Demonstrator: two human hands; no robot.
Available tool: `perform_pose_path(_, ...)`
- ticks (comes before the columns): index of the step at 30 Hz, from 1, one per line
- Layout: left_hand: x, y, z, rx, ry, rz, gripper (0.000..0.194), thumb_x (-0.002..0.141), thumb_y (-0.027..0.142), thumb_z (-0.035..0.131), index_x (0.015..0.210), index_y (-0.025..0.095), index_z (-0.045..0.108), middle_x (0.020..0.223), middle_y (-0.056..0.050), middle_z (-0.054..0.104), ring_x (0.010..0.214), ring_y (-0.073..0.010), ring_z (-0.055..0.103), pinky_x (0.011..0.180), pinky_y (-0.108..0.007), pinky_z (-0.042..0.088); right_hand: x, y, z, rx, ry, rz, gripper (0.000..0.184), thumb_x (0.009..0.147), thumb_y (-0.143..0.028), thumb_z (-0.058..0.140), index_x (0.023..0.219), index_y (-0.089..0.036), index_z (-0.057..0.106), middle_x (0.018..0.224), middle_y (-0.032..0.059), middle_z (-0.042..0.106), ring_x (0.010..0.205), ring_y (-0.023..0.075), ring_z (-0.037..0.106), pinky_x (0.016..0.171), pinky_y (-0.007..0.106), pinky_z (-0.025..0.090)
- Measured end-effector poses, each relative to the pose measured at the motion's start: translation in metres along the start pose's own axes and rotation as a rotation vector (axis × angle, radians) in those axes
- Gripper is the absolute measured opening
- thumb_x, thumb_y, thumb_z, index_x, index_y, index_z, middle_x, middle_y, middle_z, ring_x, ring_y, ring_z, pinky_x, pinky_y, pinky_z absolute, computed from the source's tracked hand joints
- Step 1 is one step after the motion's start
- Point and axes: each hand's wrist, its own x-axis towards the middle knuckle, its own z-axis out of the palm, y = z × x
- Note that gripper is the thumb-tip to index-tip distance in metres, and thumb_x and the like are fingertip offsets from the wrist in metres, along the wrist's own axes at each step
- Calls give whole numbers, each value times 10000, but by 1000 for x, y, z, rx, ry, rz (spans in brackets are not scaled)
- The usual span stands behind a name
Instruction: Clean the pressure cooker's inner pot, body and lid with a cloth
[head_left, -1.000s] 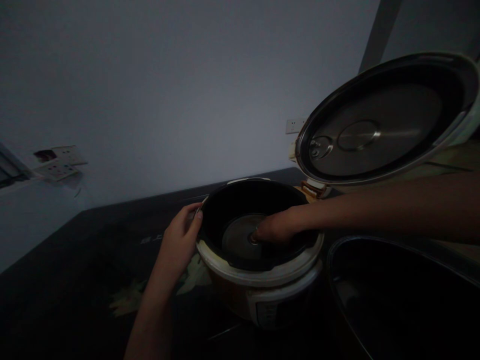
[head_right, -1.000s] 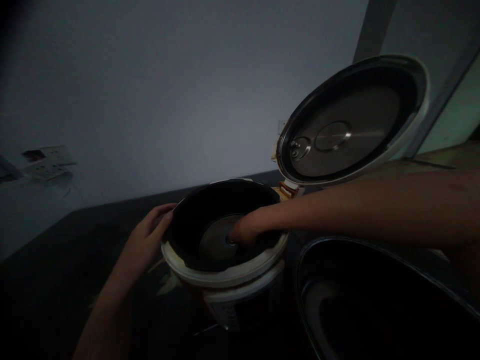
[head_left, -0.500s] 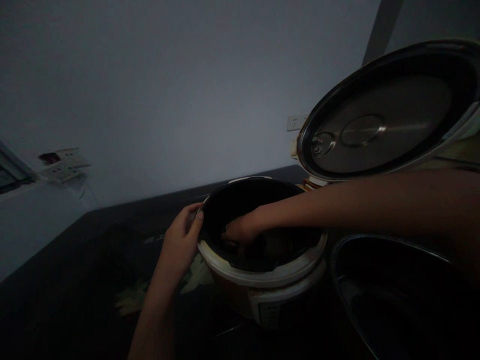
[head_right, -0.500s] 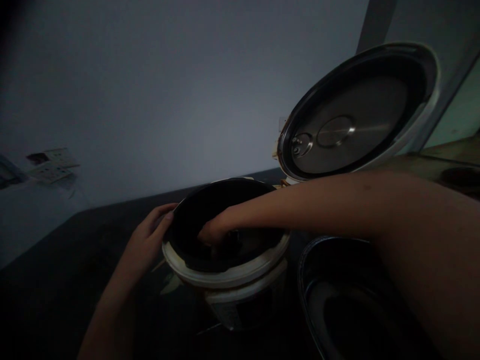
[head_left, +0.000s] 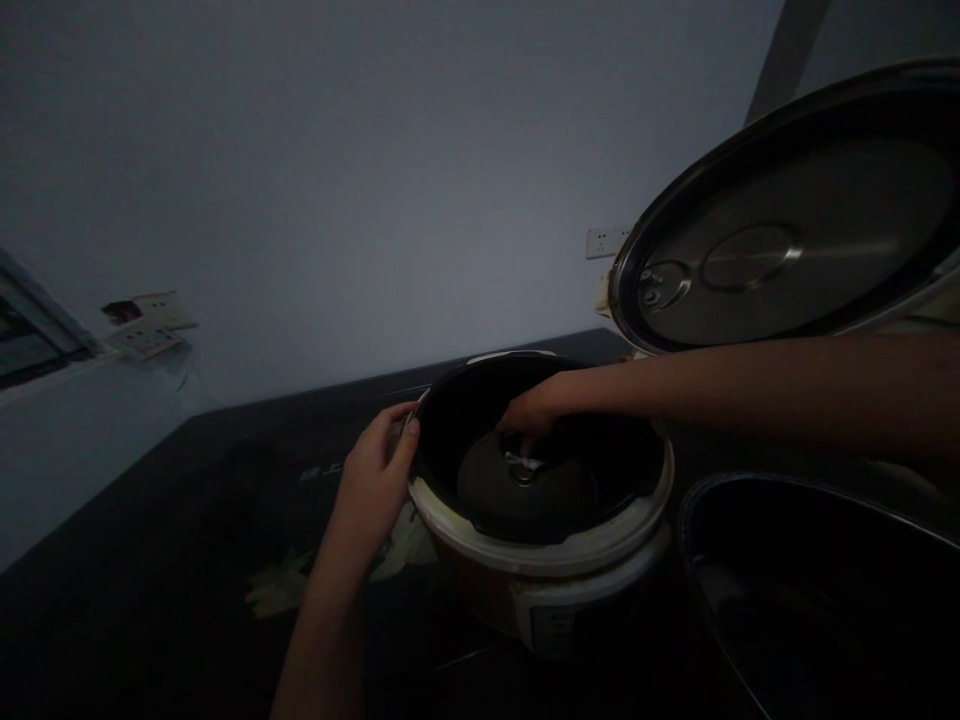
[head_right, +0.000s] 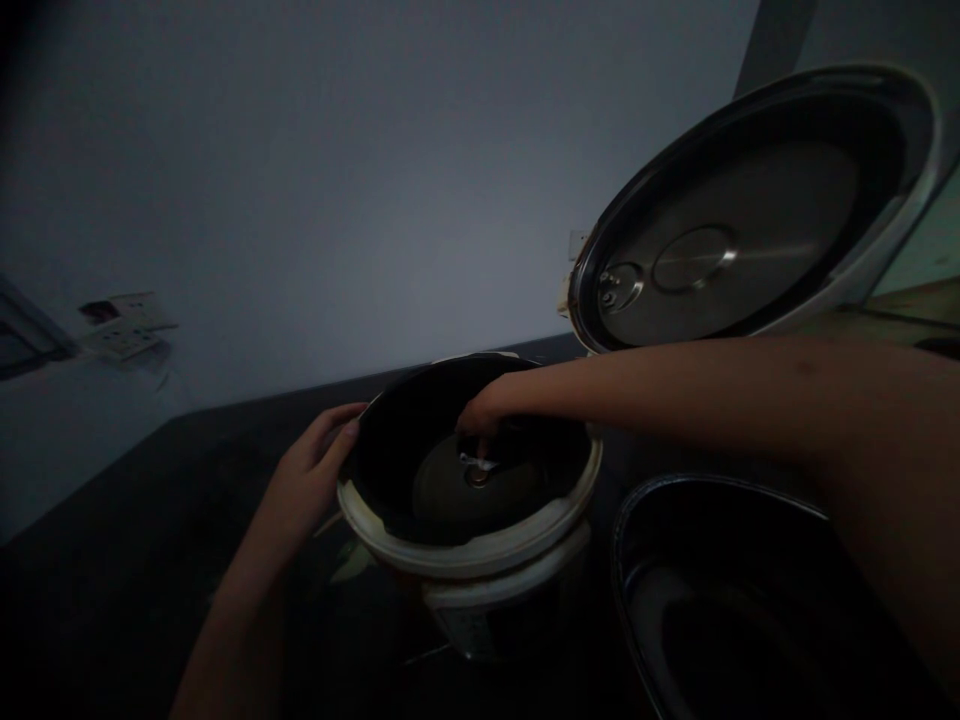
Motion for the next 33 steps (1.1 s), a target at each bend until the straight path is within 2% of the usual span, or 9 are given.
perform_pose_path(5, 0, 0, 0, 9, 7, 1, 420, 872, 462, 468, 1146, 178, 613, 1170, -112, 668, 1091, -261, 613, 964, -428, 458, -21, -4, 1, -44, -151, 20, 455, 669, -154, 788, 1109, -104, 684, 985, 67, 721, 840, 224, 654, 725, 316, 475)
perform_pose_path(10, 0, 0, 0, 11, 0, 11, 441, 871, 479, 459, 1158, 177, 607, 1174, -115, 664, 1081, -264, 611, 962, -434, 455, -39, -20, 1, -88, -185, -22, 413, 649, -119, 803, 1051, -99, 708, 894, 59, 709, 768, 211, 623, 654, 293, 411)
perform_pose_path(13, 0, -1, 0, 26, 6, 26, 443, 872, 472, 452, 1153, 170, 613, 1174, -120, 662, 1082, -262, 610, 962, -430, 453, -46, -31, 2, -93, -185, -78, 356, 687, -142, 789, 1035, -127, 714, 842, 30, 697, 735, 187, 601, 634, 278, 384)
perform_pose_path(16, 1, -2, 0, 31, 7, 31, 435, 875, 467, 449, 1150, 174, 615, 1169, -117, 666, 1082, -259, 612, 958, -425, 454, -49, -41, 2, -81, -156, -120, 315, 735, -173, 766, 1043, -146, 708, 879, 22, 701, 753, 171, 601, 632, 262, 378)
perform_pose_path(21, 0, -1, 1, 17, 13, 28, 427, 878, 468, 453, 1148, 178, 615, 1179, -111, 663, 1097, -256, 602, 962, -411, 445, -51, -47, 2, -62, -87, -113, 325, 787, -159, 722, 1109, -139, 692, 1002, 57, 722, 834, 175, 643, 681, 255, 417)
perform_pose_path(24, -1, 0, 1, 9, 11, 25, 422, 875, 462, 456, 1140, 176, 618, 1164, -111, 666, 1088, -254, 605, 952, -399, 449, -52, -43, -4, -66, -30, -83, 380, 788, -146, 716, 1165, -122, 673, 1067, 101, 719, 890, 207, 663, 729, 278, 445)
perform_pose_path(28, 0, 1, 2, -5, 13, 34, 425, 865, 465, 462, 1131, 172, 618, 1166, -117, 666, 1091, -260, 604, 956, -407, 446, -46, -37, -13, -89, 94, -9, 506, 824, -168, 675, 1309, -80, 566, 1177, 193, 667, 1025, 300, 643, 806, 368, 460)
perform_pose_path(31, 0, 1, 1, 10, 21, 30, 418, 857, 465, 465, 1114, 175, 622, 1147, -115, 673, 1067, -264, 614, 949, -417, 454, -35, -37, -10, -89, 129, 0, 532, 826, -168, 667, 1328, -50, 537, 1206, 230, 644, 1050, 330, 634, 815, 399, 466)
perform_pose_path(33, 0, 1, 1, 24, 23, 35, 423, 857, 469, 461, 1114, 174, 623, 1142, -116, 675, 1065, -264, 616, 946, -414, 458, -27, -40, -4, -71, 112, -46, 487, 817, -160, 677, 1282, -54, 580, 1180, 215, 662, 1029, 311, 643, 813, 383, 471)
